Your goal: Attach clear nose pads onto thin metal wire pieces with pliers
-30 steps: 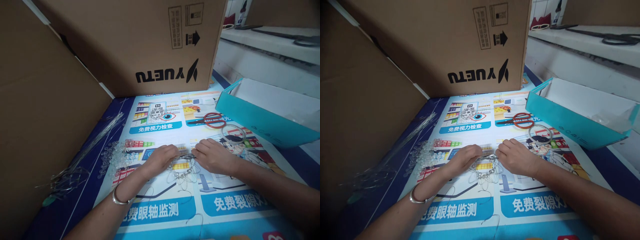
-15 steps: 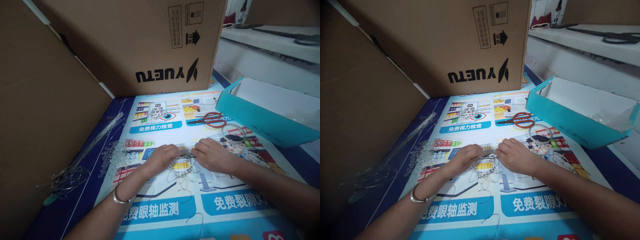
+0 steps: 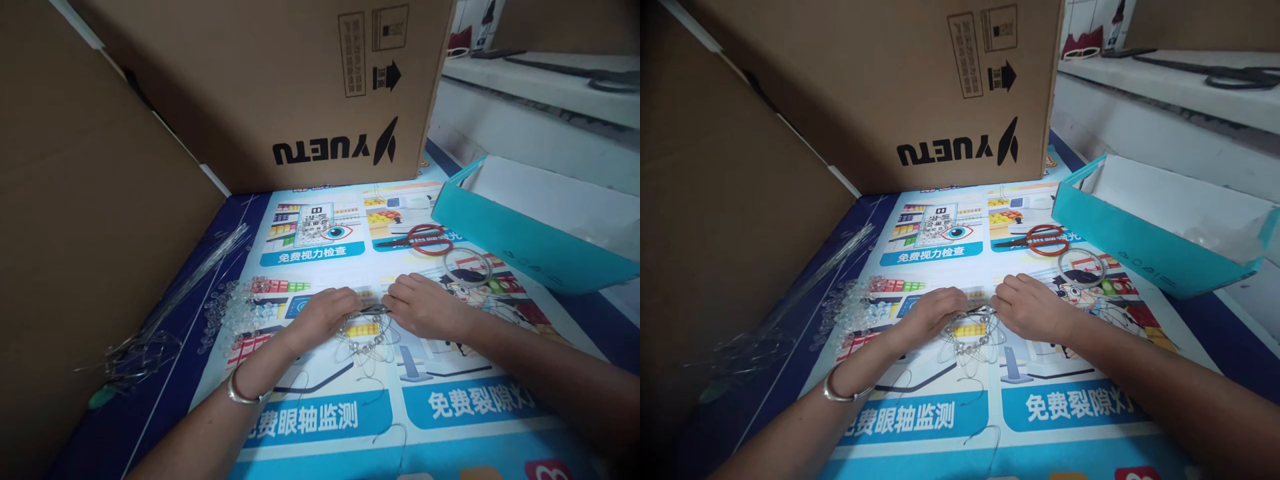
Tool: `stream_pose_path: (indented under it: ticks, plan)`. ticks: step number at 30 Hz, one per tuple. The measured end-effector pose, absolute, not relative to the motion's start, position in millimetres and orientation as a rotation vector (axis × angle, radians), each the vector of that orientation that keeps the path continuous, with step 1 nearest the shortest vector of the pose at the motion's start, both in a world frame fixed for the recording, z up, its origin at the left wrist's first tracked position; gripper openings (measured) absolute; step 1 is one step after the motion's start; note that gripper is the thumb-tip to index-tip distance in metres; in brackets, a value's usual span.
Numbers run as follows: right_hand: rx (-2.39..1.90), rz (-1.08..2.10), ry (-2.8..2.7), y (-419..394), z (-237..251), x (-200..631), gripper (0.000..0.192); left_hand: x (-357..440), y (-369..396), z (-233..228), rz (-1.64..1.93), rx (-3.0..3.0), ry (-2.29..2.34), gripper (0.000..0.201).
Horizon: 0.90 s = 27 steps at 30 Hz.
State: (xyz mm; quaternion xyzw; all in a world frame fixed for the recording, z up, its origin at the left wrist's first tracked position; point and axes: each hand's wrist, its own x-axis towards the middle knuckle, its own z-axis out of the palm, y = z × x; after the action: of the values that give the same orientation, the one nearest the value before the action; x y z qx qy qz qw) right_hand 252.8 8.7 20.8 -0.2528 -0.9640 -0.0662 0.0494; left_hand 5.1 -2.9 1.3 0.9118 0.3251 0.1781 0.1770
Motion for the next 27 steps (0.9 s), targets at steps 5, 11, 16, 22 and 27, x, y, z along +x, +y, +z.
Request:
stream_pose_path:
  ticks: [5,11,16,22,27]
  plan:
    - [-0.795,-0.19,-2.938,7.4,21.0,251.9,0.026,5.4,-2.3,0.3,0.499,2.584,0.927,0.016]
    - [-0.821,-0.171,-2.946,5.7,23.2,250.8,0.024,5.5,-3.6,1.2,0.479,2.592,0.944,0.015]
    - [-0.829,-0.164,-2.951,5.9,23.2,250.9,0.025,6.1,-3.3,0.6,0.463,2.589,0.944,0.015]
    - [-0.823,-0.158,-2.956,5.2,23.0,251.1,0.025,6.4,-3.4,1.2,0.477,2.57,0.954,0.015]
    - [-0.825,-0.176,-2.949,5.2,22.4,250.5,0.024,6.8,-3.2,1.4,0.473,2.575,0.943,0.015]
